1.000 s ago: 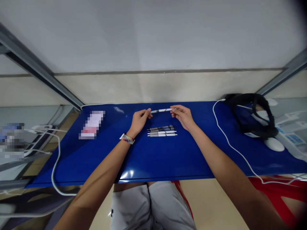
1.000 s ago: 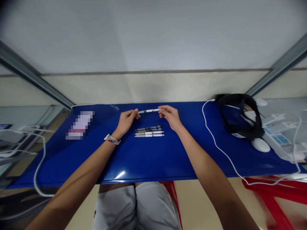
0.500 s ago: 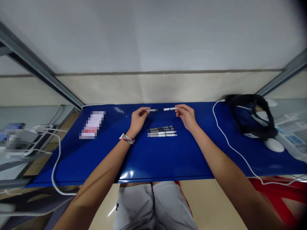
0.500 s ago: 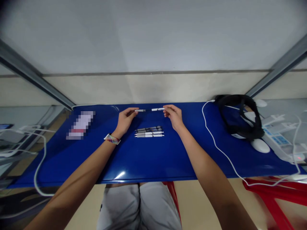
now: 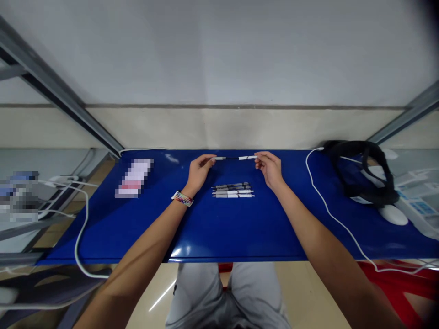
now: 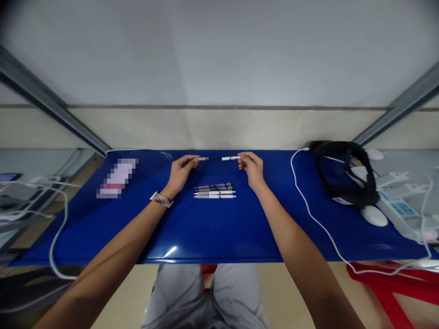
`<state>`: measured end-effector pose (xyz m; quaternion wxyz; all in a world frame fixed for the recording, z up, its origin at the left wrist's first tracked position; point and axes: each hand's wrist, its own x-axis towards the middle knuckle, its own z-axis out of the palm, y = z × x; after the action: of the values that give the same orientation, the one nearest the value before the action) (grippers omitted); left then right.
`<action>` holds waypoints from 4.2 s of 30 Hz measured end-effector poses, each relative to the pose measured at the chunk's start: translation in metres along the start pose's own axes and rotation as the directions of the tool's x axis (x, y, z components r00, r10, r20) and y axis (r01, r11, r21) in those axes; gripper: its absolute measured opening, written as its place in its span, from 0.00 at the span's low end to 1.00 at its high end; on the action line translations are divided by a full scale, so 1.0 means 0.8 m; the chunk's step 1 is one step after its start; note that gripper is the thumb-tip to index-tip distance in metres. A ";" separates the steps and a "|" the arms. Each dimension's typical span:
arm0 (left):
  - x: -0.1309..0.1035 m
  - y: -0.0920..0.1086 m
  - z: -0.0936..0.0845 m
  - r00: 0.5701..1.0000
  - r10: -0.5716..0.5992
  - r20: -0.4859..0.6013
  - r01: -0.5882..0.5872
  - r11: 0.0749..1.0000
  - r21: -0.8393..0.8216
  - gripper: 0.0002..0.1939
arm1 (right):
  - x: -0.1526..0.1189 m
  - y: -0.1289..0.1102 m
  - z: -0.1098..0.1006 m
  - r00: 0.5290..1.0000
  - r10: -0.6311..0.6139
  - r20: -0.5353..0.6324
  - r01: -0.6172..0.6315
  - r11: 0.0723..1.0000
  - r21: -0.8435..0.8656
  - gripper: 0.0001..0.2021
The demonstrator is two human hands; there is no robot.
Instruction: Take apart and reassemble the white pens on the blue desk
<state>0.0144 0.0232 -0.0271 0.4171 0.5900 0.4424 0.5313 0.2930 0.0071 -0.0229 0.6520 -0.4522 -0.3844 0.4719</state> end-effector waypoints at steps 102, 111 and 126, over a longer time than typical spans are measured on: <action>-0.011 0.007 0.006 0.971 0.155 0.180 -0.170 0.982 0.076 0.14 | -0.021 -0.008 0.008 0.962 0.093 0.255 -0.075 0.994 -0.080 0.17; -0.010 0.006 0.005 0.974 0.154 0.167 -0.171 0.981 0.094 0.09 | -0.022 -0.007 0.008 0.961 0.089 0.261 -0.069 0.994 -0.088 0.16; -0.014 0.012 0.004 0.973 0.181 0.142 -0.199 0.972 0.125 0.09 | -0.021 -0.008 0.009 0.963 0.092 0.253 -0.072 0.994 -0.087 0.15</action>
<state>0.0178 0.0101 -0.0211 0.3499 0.6906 0.3915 0.4974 0.2837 -0.0085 -0.0163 0.5589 -0.4276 -0.4644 0.5377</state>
